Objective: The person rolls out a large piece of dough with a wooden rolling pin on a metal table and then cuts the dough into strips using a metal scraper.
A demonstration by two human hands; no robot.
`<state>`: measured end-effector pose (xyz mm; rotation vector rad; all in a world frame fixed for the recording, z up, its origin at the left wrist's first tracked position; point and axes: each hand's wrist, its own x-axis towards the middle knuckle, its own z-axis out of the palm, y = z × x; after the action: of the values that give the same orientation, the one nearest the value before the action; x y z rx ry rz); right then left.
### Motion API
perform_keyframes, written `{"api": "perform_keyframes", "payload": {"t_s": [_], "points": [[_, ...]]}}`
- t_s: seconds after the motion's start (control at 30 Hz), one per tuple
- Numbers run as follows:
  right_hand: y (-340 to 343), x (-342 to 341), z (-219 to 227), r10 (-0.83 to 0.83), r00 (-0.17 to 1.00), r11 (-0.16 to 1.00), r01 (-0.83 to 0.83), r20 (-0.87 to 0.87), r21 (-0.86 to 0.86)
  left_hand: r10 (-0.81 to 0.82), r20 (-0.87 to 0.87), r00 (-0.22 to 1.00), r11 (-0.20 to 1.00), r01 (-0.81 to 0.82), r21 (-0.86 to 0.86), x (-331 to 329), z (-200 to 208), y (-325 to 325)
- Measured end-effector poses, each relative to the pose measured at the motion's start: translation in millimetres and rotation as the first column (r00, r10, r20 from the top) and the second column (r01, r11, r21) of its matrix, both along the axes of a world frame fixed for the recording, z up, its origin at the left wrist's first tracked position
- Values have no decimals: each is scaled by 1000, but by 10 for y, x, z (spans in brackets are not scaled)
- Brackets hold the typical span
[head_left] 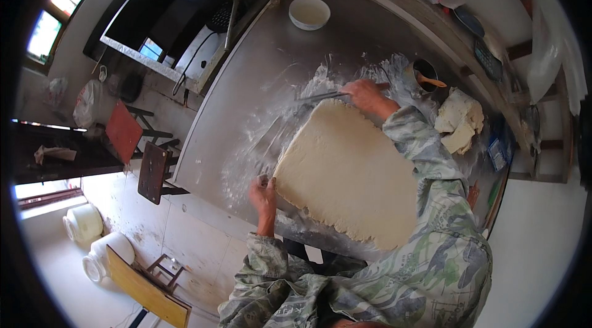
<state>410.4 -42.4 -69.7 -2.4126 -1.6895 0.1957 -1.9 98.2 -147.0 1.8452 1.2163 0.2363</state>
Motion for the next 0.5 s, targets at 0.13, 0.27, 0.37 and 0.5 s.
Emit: {"api": "perform_keyframes", "payload": {"t_s": [0.13,0.27,0.37,0.5], "points": [[-877,346,-188,-283,949,958,287,-140,12,-199,-22,980,960,199,197,384,50,90],[-1238,291,-399,-431,882,898,440,-187,5,-411,-110,905,891,424,164,797,-36,140],[-1585,106,-741,-360,896,907,401,-260,128,-423,-21,906,864,410,292,983,-6,-69],[-1199,-297,-740,-253,941,938,295,-225,182,-430,-43,902,854,421,306,902,-82,26]]}}
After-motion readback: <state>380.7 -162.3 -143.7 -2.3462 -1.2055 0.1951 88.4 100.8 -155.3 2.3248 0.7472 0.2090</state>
